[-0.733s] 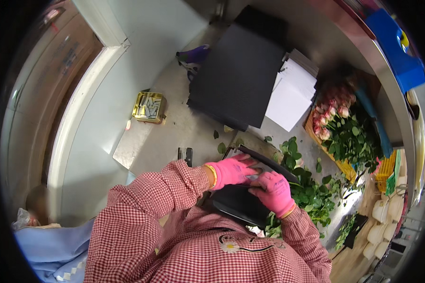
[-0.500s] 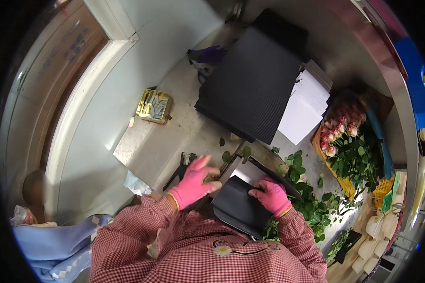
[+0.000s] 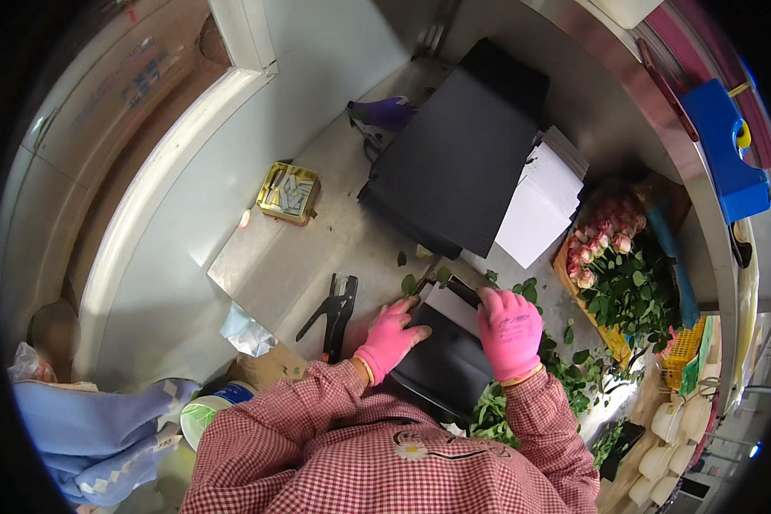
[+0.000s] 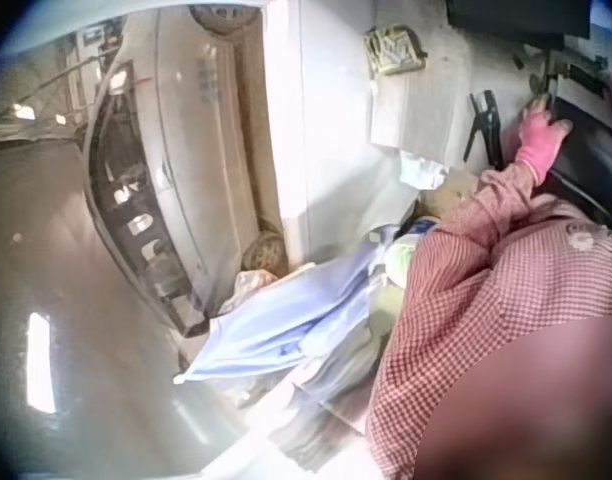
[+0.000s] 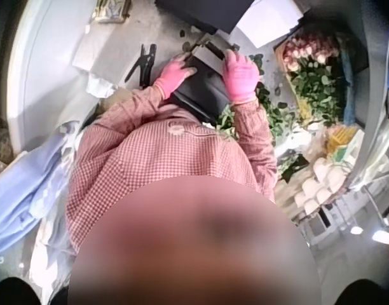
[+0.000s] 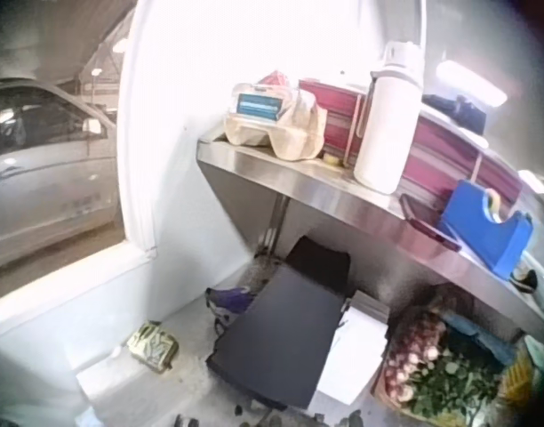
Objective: The person arranges pink roses into small black boxes lined with white paper. They use a stapler to secure the boxes and then wrap the bundles in clear plastic film. The finished packages are stacked on the floor.
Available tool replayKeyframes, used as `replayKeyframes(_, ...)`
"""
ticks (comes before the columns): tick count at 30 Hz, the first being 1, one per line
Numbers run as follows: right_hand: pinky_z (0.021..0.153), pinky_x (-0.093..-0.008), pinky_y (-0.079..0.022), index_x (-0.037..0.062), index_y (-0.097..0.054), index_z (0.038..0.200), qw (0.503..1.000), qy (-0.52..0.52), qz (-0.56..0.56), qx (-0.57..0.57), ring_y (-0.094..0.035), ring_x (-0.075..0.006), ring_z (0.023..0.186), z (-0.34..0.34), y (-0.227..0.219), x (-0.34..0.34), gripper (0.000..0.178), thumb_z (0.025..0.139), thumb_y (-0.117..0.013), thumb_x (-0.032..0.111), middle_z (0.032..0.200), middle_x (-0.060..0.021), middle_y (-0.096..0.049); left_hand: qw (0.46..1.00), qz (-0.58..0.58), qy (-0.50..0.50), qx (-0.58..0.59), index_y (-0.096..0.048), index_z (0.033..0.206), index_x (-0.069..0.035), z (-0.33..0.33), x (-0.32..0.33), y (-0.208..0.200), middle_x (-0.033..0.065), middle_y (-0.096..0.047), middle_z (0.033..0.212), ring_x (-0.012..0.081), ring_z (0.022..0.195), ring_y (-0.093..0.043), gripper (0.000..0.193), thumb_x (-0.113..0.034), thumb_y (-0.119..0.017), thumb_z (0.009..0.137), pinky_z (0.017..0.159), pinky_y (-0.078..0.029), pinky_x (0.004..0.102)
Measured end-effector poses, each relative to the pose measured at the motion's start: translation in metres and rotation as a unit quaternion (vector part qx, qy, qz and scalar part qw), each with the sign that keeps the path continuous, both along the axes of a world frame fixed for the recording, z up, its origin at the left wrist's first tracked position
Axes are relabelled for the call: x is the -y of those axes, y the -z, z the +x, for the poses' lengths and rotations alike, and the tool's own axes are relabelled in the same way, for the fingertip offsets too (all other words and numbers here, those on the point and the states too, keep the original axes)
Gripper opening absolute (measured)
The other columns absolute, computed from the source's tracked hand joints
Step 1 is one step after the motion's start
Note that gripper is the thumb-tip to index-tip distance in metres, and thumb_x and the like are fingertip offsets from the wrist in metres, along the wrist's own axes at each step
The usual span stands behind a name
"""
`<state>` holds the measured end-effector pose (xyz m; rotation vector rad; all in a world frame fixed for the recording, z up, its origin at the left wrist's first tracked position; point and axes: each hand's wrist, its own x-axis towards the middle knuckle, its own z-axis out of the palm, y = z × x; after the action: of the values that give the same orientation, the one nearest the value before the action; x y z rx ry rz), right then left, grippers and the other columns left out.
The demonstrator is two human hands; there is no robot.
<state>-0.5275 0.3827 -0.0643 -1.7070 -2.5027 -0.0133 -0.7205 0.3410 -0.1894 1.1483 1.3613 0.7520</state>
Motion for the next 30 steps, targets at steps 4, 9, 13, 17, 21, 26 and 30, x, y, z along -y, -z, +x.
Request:
replayKeyframes(4, 0.069, -0.0391, -0.052, 0.0118, -0.063, 0.108, 0.998, -0.046, -0.02, -0.025, -0.065, -0.0273, 0.081, -0.009, 0.003, 0.012, 0.027, 0.08, -0.064, 0.012, 0.09, -0.0062, -0.066, 1.0, -0.004, 0.005, -0.008, -0.051, 0.136, 0.0, -0.008, -0.003, -0.009, 0.0171, -0.052, 0.138, 0.031, 0.125, -0.05, 0.064, -0.025, -0.073, 0.081, 0.106, -0.039, 0.035)
replayKeyframes(9, 0.069, -0.037, -0.054, 0.0096, -0.062, 0.11, 0.991, -0.096, -0.096, -0.018, -0.068, -0.0262, 0.082, -0.01, 0.032, 0.041, 0.027, 0.084, -0.057, 0.01, 0.096, -0.0072, -0.069, 0.999, 0.042, 0.02, -0.023, -0.053, 0.134, 0.0, -0.006, 0.0, 0.0, 0.0196, -0.053, 0.135, 0.0333, 0.123, -0.05, 0.061, -0.019, -0.073, 0.079, 0.106, -0.04, 0.0359)
replayKeyframes(13, 0.072, -0.0357, -0.055, 0.006, -0.06, 0.113, 0.993, -0.1, -0.054, 0.015, -0.068, -0.0234, 0.094, -0.018, 0.051, 0.059, 0.03, 0.084, -0.054, 0.012, 0.108, -0.0096, -0.069, 0.981, 0.139, 0.074, -0.115, -0.056, 0.129, 0.001, -0.008, 0.0, 0.005, 0.0209, -0.052, 0.132, 0.0354, 0.124, -0.046, 0.061, -0.016, -0.074, 0.073, 0.107, -0.038, 0.0376)
replayKeyframes(17, 0.079, -0.0383, -0.053, 0.0031, -0.061, 0.116, 0.992, -0.115, -0.053, 0.021, -0.065, -0.0288, 0.105, -0.02, 0.053, 0.07, 0.037, 0.085, -0.06, 0.023, 0.116, -0.0152, -0.066, 0.925, 0.247, 0.254, -0.14, -0.052, 0.129, 0.005, -0.031, -0.021, 0.025, 0.0215, -0.05, 0.133, 0.0354, 0.123, -0.048, 0.063, -0.02, -0.074, 0.075, 0.106, -0.039, 0.0379)
replayKeyframes(21, 0.087, -0.0427, -0.051, 0.003, -0.061, 0.117, 0.98, -0.137, -0.143, -0.012, -0.059, -0.0347, 0.117, -0.014, 0.034, 0.067, 0.046, 0.086, -0.064, 0.036, 0.125, -0.0183, -0.061, 0.985, 0.111, 0.107, -0.079, -0.045, 0.137, 0.006, -0.009, 0.0, 0.024, 0.0216, -0.047, 0.14, 0.0338, 0.127, -0.046, 0.07, -0.025, -0.075, 0.081, 0.105, -0.04, 0.0375)
replayKeyframes(26, 0.109, -0.0468, -0.035, 0.0073, -0.051, 0.134, 0.981, -0.122, -0.094, -0.118, -0.046, -0.035, 0.129, -0.012, 0.065, 0.028, 0.055, 0.086, -0.063, 0.032, 0.14, -0.0162, -0.049, 0.96, 0.194, 0.122, -0.16, -0.051, 0.129, 0.007, -0.02, 0.004, 0.008, 0.022, -0.047, 0.141, 0.0377, 0.132, -0.04, 0.061, -0.031, -0.071, 0.085, 0.111, -0.031, 0.0418)
replayKeyframes(30, 0.112, -0.051, -0.03, 0.0078, -0.046, 0.139, 0.988, -0.103, -0.088, -0.078, -0.038, -0.0351, 0.135, -0.015, 0.067, 0.037, 0.059, 0.087, -0.06, 0.031, 0.145, -0.0158, -0.043, 0.883, 0.066, 0.015, -0.465, -0.052, 0.125, 0.005, -0.077, 0.024, -0.031, 0.0244, -0.042, 0.141, 0.0432, 0.133, -0.034, 0.076, -0.05, -0.072, 0.076, 0.112, -0.021, 0.0528)
